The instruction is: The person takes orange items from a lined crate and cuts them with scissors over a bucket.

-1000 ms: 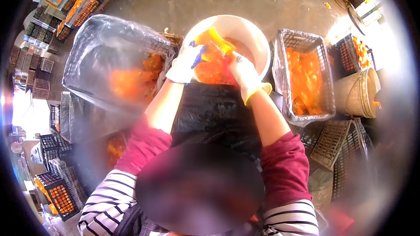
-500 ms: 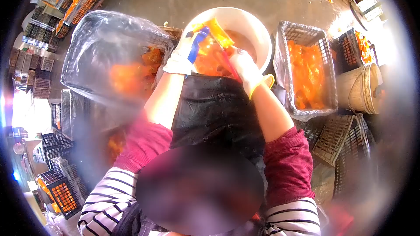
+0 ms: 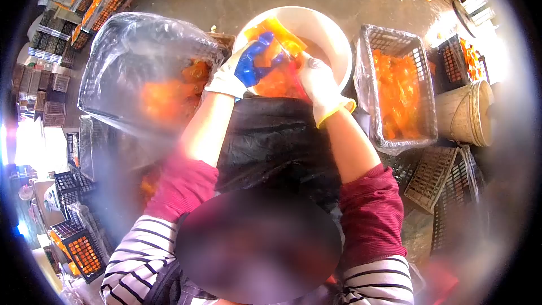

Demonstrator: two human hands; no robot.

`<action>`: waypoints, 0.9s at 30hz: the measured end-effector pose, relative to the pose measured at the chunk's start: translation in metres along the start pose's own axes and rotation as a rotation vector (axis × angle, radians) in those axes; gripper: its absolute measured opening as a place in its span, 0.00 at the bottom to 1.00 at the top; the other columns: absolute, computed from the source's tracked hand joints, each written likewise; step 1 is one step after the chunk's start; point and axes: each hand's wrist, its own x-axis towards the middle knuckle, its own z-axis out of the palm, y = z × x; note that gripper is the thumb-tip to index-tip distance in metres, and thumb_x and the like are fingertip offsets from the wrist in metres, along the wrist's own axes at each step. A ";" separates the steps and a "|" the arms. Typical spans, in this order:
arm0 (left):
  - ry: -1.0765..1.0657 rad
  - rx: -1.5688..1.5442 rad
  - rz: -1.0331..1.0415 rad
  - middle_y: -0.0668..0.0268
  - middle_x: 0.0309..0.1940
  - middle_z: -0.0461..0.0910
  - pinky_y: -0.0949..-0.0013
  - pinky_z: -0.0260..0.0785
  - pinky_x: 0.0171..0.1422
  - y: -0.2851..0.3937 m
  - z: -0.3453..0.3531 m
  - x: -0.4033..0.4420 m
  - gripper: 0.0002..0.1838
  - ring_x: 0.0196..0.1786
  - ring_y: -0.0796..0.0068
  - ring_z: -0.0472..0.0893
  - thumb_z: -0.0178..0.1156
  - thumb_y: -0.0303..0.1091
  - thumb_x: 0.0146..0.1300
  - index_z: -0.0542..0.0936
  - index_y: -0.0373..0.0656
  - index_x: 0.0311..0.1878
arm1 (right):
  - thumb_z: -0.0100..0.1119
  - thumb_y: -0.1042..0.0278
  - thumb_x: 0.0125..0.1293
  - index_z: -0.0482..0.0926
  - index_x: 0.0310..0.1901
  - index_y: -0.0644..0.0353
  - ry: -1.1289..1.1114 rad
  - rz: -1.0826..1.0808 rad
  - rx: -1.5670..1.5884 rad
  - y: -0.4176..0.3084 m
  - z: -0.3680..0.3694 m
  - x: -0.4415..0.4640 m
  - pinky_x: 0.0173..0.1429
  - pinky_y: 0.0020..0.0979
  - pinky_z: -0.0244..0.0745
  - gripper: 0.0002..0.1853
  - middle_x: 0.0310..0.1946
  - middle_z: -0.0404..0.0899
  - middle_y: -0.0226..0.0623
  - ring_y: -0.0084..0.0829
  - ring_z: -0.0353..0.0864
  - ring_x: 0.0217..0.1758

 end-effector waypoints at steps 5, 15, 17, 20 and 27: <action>0.177 0.542 0.294 0.62 0.43 0.79 0.75 0.74 0.46 -0.009 -0.009 0.022 0.19 0.45 0.73 0.79 0.66 0.31 0.59 0.75 0.40 0.53 | 0.46 0.66 0.72 0.75 0.56 0.63 0.021 0.015 0.157 0.001 0.005 -0.001 0.58 0.26 0.67 0.17 0.48 0.79 0.40 0.29 0.76 0.51; 0.292 0.886 0.590 0.64 0.46 0.79 0.72 0.72 0.53 -0.024 -0.029 0.044 0.20 0.48 0.73 0.78 0.62 0.22 0.56 0.75 0.37 0.54 | 0.49 0.66 0.70 0.74 0.57 0.62 0.006 -0.109 -0.157 -0.002 0.001 0.003 0.57 0.26 0.68 0.17 0.48 0.79 0.38 0.28 0.76 0.50; 0.289 0.993 0.505 0.63 0.47 0.79 0.73 0.72 0.54 -0.021 -0.033 0.047 0.20 0.48 0.73 0.78 0.61 0.22 0.57 0.75 0.37 0.54 | 0.51 0.59 0.67 0.74 0.59 0.56 0.066 -0.148 -0.117 0.031 0.000 0.018 0.55 0.29 0.70 0.21 0.43 0.81 0.42 0.33 0.79 0.47; 0.252 0.722 0.390 0.62 0.47 0.80 0.74 0.72 0.53 -0.010 -0.022 0.027 0.18 0.48 0.74 0.79 0.59 0.24 0.59 0.75 0.35 0.54 | 0.50 0.61 0.67 0.70 0.62 0.58 0.266 -0.072 0.558 0.068 0.000 0.041 0.58 0.31 0.70 0.23 0.49 0.79 0.45 0.39 0.78 0.52; 0.305 0.741 0.905 0.64 0.39 0.83 0.75 0.72 0.46 0.034 -0.078 -0.012 0.12 0.39 0.75 0.80 0.55 0.26 0.61 0.81 0.40 0.47 | 0.55 0.47 0.66 0.67 0.58 0.68 0.055 -0.161 1.473 0.041 -0.074 0.022 0.70 0.49 0.62 0.31 0.58 0.72 0.48 0.43 0.73 0.61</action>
